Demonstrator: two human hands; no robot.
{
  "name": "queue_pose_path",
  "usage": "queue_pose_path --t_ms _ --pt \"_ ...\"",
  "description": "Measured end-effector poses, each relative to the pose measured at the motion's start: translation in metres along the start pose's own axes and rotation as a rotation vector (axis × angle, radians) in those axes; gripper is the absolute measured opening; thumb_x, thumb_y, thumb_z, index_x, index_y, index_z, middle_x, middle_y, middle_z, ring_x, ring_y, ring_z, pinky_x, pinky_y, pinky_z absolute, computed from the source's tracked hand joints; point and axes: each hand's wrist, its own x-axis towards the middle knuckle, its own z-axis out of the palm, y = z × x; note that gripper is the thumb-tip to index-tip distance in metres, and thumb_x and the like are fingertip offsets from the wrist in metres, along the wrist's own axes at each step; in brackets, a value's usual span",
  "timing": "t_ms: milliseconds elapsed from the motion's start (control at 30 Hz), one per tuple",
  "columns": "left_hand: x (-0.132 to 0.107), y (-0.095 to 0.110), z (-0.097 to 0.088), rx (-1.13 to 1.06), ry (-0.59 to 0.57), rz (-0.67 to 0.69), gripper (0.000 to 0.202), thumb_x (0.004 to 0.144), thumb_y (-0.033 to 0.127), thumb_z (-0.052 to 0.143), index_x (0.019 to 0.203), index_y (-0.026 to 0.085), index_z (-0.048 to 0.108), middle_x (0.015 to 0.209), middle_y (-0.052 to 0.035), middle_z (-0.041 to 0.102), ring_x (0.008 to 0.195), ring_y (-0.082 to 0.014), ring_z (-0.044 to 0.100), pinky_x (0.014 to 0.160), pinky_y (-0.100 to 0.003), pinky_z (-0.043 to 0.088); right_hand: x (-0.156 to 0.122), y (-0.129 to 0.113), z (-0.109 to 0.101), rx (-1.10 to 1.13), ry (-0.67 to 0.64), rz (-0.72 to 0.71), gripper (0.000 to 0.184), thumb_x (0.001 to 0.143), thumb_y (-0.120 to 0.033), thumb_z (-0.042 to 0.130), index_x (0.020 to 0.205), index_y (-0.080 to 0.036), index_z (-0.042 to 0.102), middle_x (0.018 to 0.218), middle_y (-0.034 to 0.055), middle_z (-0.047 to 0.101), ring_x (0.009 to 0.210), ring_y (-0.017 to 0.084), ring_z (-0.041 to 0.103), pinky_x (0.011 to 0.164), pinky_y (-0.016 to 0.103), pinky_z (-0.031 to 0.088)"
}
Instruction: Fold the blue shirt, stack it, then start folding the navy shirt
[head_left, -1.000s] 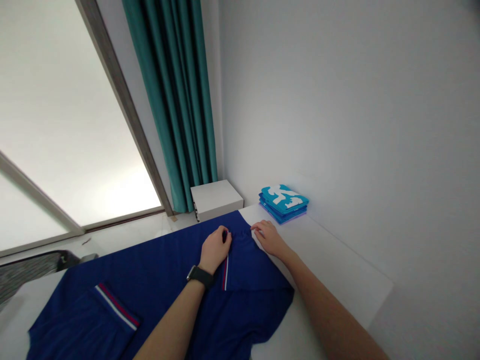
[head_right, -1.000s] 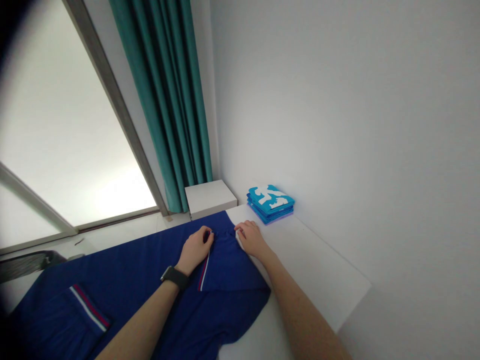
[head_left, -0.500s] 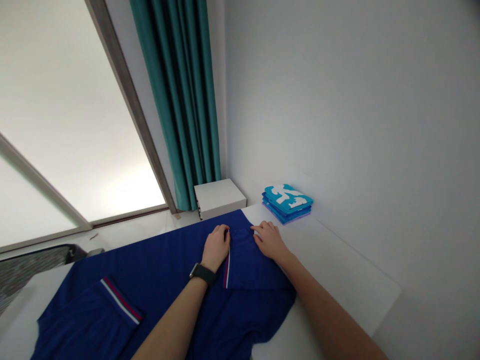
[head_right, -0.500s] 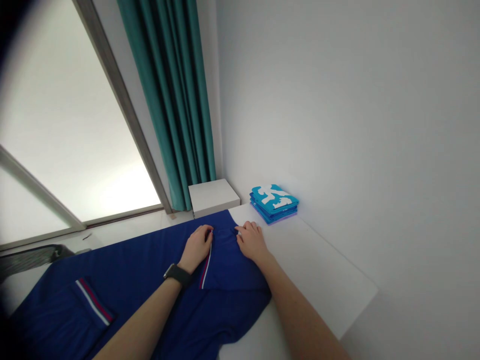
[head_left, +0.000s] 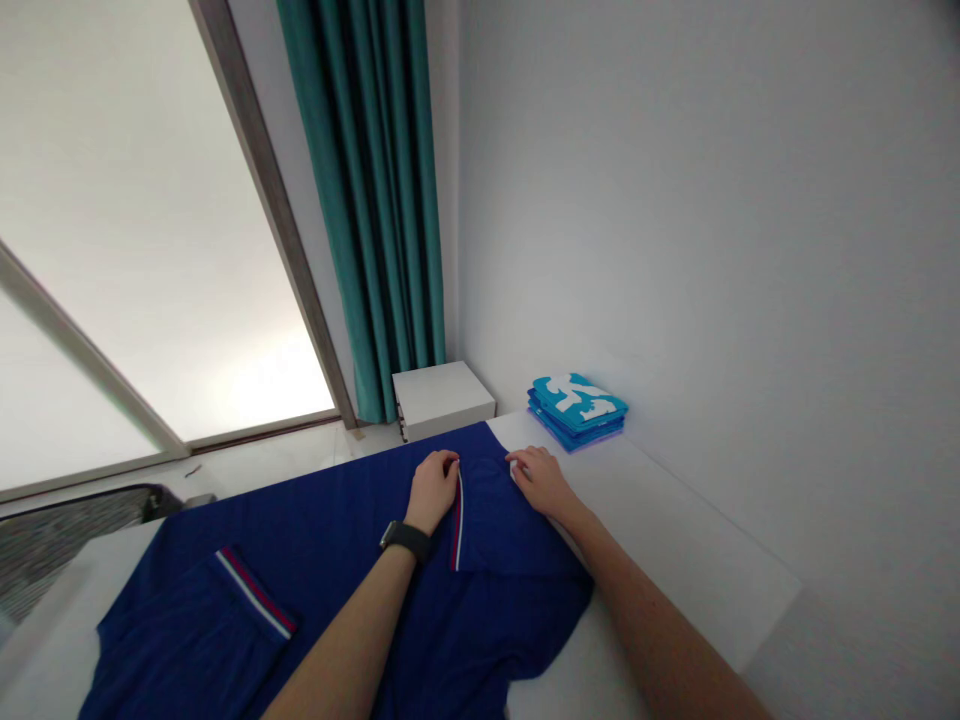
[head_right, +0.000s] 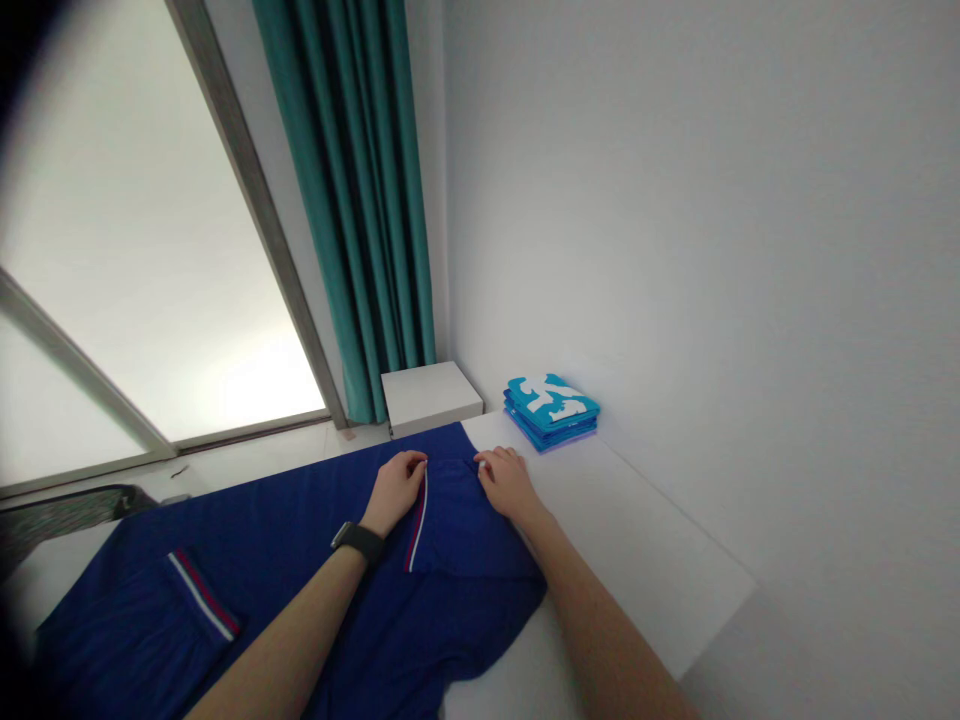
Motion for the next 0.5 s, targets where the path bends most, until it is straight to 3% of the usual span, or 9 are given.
queue_pose_path --t_ms 267,500 --pt "0.000 0.002 0.002 0.002 0.014 -0.003 0.016 0.087 0.017 0.055 0.097 0.016 0.067 0.088 -0.0064 0.068 0.080 -0.0182 0.064 0.078 -0.029 0.048 -0.014 -0.006 -0.005 0.020 0.019 -0.008 0.023 0.089 -0.015 0.050 0.105 -0.021 0.066 0.096 0.0051 0.064 0.096 0.021 0.053 0.088 0.034 0.037" --pt "-0.002 0.003 0.003 0.003 0.010 0.020 0.016 0.088 0.018 0.053 0.097 0.017 0.066 0.089 -0.0063 0.068 0.085 -0.0195 0.064 0.080 -0.029 0.048 -0.062 -0.016 -0.023 0.130 0.008 -0.059 0.025 0.090 -0.015 0.046 0.108 -0.022 0.063 0.099 0.0065 0.063 0.097 0.022 0.054 0.090 0.038 0.041"
